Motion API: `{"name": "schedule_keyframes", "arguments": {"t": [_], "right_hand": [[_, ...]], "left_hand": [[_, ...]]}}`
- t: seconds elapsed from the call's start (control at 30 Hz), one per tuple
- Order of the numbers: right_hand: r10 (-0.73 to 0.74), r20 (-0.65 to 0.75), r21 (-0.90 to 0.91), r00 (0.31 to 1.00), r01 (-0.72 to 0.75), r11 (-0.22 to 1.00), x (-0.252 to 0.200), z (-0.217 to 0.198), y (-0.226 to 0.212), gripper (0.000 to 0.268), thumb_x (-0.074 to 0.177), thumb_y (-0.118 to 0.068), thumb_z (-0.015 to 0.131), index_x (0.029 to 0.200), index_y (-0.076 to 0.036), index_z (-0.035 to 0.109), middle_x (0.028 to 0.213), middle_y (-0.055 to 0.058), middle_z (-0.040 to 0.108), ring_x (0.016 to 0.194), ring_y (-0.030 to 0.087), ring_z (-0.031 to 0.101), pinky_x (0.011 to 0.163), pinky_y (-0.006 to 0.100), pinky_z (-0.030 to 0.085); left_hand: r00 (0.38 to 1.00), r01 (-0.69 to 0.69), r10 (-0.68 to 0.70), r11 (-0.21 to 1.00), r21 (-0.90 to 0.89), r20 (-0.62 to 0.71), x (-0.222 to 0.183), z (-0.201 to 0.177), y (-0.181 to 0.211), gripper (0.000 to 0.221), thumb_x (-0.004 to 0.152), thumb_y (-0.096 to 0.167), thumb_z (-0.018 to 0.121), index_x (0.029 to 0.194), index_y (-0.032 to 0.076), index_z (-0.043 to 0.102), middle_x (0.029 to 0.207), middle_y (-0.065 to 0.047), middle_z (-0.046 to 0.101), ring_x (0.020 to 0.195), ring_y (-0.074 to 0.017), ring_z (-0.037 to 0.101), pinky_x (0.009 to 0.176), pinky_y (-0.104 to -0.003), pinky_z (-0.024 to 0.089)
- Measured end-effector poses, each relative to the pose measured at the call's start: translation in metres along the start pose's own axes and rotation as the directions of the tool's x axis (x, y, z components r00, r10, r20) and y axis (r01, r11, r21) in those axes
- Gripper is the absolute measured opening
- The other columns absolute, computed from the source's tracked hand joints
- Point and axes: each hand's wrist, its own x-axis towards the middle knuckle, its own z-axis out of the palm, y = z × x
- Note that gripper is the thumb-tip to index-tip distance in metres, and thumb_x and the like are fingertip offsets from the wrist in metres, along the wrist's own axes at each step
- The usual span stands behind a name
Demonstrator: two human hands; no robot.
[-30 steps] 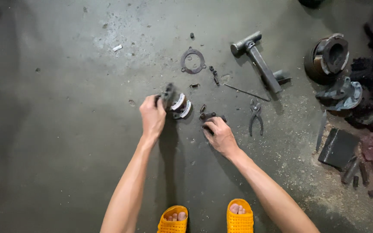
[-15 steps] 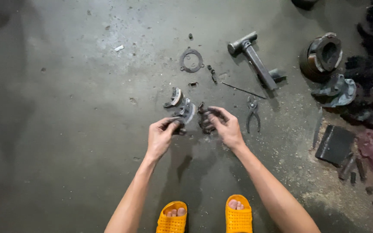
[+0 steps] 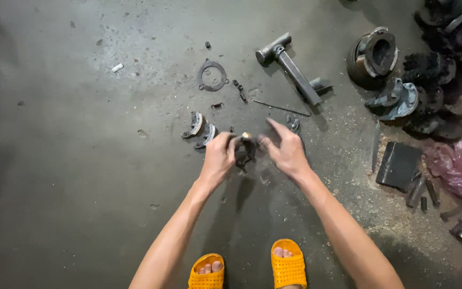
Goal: Disassembling motorcycle clutch shoes, grinding them on a machine, and cleaning them with a fan.
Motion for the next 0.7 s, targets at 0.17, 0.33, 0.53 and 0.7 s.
{"name": "schedule_keyframes", "arguments": {"t": [0.17,0.33,0.53,0.7], "right_hand": [[-0.692,0.102,-0.293,0.715,0.686,0.666,0.004,0.012,0.006,0.036,0.089,-0.019,0.078,0.124,-0.013,0.069,0.115,0.012,0.067,0.108,0.034,0.068,0.089,0.044,0.059],[-0.619,0.122,-0.376,0.776,0.614,0.694,0.019,0.016,0.058,0.027,0.087,-0.019,0.079,0.112,-0.013,0.072,0.093,0.01,0.061,0.087,0.034,0.068,0.075,0.044,0.058],[-0.569,0.07,-0.438,0.819,0.538,0.72,0.025,0.02,0.084,0.021,0.086,-0.019,0.078,0.106,-0.015,0.077,0.081,0.009,0.057,0.075,0.033,0.067,0.065,0.041,0.056],[-0.628,0.08,-0.551,0.774,0.559,0.619,0.042,0.025,0.077,0.021,0.088,-0.019,0.077,0.108,-0.016,0.076,0.083,0.008,0.056,0.072,0.032,0.067,0.064,0.041,0.056]], "left_hand": [[0.981,0.191,-0.19,0.981,-0.016,0.04,0.0,0.02,-0.011,0.011,0.098,0.013,0.063,0.095,0.009,0.073,0.082,-0.017,0.073,0.086,-0.0406,0.072,0.074,-0.048,0.056],[0.979,0.186,-0.194,0.976,0.112,0.059,-0.035,0.03,-0.014,0.015,0.098,0.016,0.066,0.11,0.01,0.071,0.093,-0.013,0.073,0.088,-0.0336,0.073,0.075,-0.041,0.059],[0.977,-0.181,0.067,0.768,0.615,0.204,-0.068,0.039,-0.041,0.029,0.089,0.021,0.072,0.113,0.009,0.062,0.092,-0.009,0.056,0.085,-0.03,0.063,0.072,-0.039,0.055],[0.975,-0.218,0.137,0.724,0.654,0.173,-0.044,0.033,-0.056,0.012,0.094,0.01,0.061,0.105,0.006,0.064,0.09,-0.009,0.057,0.082,-0.0287,0.061,0.07,-0.038,0.052]]}}
